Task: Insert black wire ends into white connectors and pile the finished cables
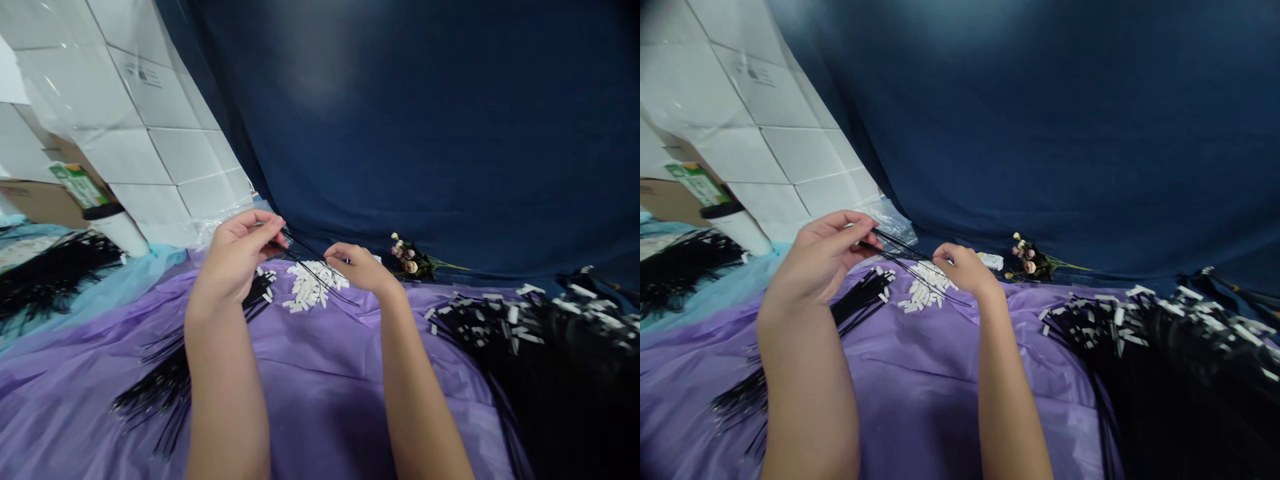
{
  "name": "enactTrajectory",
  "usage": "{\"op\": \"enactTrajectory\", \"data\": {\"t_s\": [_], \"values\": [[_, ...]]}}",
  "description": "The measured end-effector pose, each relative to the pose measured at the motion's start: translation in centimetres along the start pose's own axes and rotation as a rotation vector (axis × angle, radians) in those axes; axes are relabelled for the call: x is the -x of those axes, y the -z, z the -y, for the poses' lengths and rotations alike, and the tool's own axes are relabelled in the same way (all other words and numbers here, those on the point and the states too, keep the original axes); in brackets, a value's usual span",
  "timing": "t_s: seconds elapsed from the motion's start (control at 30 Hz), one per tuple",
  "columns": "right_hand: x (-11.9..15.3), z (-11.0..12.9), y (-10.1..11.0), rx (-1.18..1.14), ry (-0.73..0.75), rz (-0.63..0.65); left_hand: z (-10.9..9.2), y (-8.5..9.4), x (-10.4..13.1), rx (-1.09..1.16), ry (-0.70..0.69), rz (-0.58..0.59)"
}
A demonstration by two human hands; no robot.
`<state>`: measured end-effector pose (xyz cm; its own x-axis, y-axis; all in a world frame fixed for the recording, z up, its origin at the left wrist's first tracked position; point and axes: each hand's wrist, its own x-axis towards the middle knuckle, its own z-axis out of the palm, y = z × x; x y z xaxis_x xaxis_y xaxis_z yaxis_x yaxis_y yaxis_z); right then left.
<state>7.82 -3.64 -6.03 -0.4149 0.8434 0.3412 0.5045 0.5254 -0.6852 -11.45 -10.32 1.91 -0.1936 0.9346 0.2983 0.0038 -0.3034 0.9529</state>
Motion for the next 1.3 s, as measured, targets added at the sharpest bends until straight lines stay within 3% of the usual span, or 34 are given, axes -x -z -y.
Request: {"op": "enactTrajectory", "data": {"t_s": [0.17,0.3,0.53,0.7,0.9,1.3], "values": [[-0.4,-3.8,-0.6,0.127,-0.216,0.075,0.0,-0.1,-0.1,-0.03,-0.002,-0.09],[-0.8,-6.6,-2.5,0.27,-0.403,0.161,-0.5,-0.1,0.4,-0.084,0.006,-0.113],[-1.4,-6.9,-6.4,0.429,-0.597,0.206,-1.1,-0.2,1.1,-0.139,0.002,-0.081],[-1.7,-6.9,-7.5,0.458,-0.649,0.181,-1.2,-0.3,1.2,-0.102,0.034,-0.02],[-1.5,-7.2,-6.8,0.39,-0.658,0.175,-1.2,-0.5,1.2,-0.092,0.102,0.012],[-0.9,-10.4,-4.5,-0.071,-0.541,0.138,-0.9,-0.2,0.7,-0.152,0.148,0.079]]}}
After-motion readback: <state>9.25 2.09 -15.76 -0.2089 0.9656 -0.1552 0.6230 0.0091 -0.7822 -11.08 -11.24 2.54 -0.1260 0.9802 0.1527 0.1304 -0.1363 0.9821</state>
